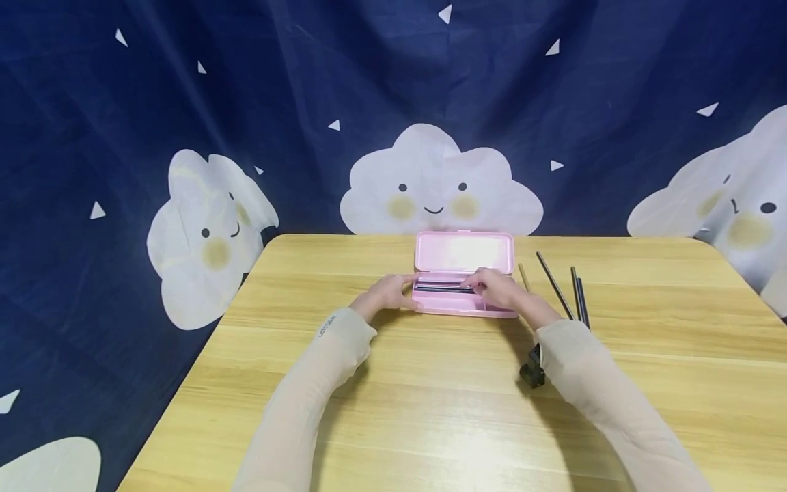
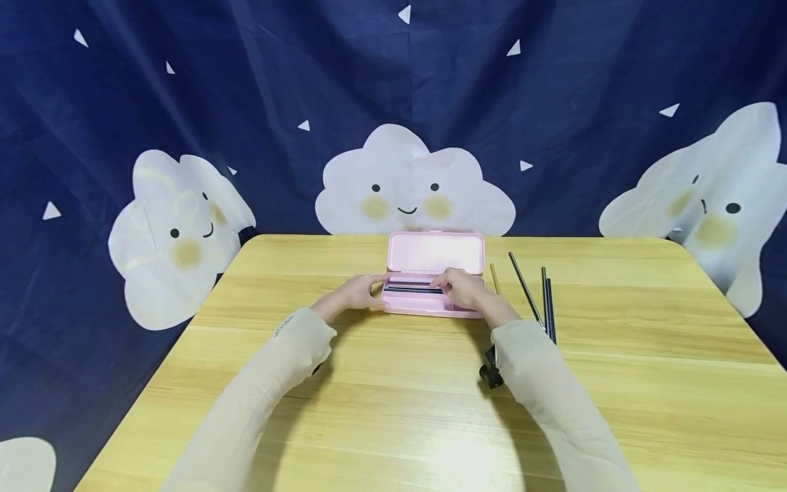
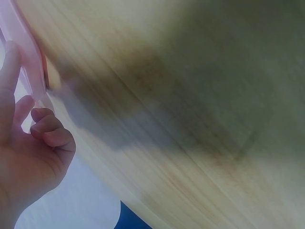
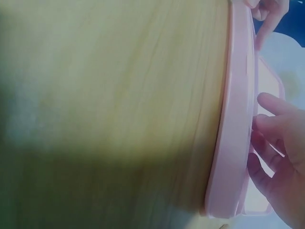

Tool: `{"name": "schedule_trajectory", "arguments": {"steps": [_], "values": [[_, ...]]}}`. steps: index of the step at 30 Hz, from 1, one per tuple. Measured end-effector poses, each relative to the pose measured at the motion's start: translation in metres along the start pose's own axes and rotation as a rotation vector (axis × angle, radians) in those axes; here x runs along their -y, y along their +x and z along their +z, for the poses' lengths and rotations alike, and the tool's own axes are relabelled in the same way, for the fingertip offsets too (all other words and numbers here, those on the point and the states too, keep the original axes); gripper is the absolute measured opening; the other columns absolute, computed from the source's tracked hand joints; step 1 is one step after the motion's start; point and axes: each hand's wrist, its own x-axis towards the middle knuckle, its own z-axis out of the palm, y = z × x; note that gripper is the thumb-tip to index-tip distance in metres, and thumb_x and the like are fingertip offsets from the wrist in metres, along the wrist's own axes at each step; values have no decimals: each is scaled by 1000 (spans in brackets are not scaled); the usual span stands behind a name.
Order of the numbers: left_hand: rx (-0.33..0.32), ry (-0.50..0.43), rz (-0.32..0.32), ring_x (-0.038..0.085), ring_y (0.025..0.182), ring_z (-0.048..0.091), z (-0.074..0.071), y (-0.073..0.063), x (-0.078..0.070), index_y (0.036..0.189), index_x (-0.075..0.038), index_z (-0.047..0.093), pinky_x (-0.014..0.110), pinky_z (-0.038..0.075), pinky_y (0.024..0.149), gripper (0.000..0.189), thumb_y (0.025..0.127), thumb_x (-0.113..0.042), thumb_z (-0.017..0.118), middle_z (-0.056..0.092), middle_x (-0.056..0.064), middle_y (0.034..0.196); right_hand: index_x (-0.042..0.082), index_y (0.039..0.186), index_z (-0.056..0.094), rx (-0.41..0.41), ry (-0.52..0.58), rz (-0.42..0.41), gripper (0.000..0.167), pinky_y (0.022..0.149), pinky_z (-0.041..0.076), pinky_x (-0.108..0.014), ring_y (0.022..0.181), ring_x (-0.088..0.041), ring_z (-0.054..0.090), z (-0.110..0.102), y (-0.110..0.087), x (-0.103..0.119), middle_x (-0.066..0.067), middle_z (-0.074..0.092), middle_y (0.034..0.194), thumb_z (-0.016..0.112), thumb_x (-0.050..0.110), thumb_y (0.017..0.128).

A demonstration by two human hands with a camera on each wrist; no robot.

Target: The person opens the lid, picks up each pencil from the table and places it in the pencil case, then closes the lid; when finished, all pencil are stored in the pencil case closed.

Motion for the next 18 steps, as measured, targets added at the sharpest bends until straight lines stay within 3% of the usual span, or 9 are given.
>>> {"name": "schedule_trajectory", "arguments": {"steps": [11, 18], "values": [[-13, -5, 21, 27, 130, 35, 0, -1, -1, 142, -15, 33, 37, 27, 108, 82, 75, -40, 72, 36, 13, 143, -10, 97, 65, -110, 52, -67, 21, 68, 46, -33, 72, -22, 52, -15, -13, -11, -15, 60, 76, 57, -12, 79], [-16, -20, 13, 27, 132, 32, 0, -2, 0, 142, -17, 32, 38, 25, 109, 82, 75, -40, 72, 34, 13, 144, -8, 104, 63, -146, 88, 13, 24, 65, 45, -28, 75, -21, 52, -34, -35, -16, -14, 60, 83, 56, -10, 81]]}}
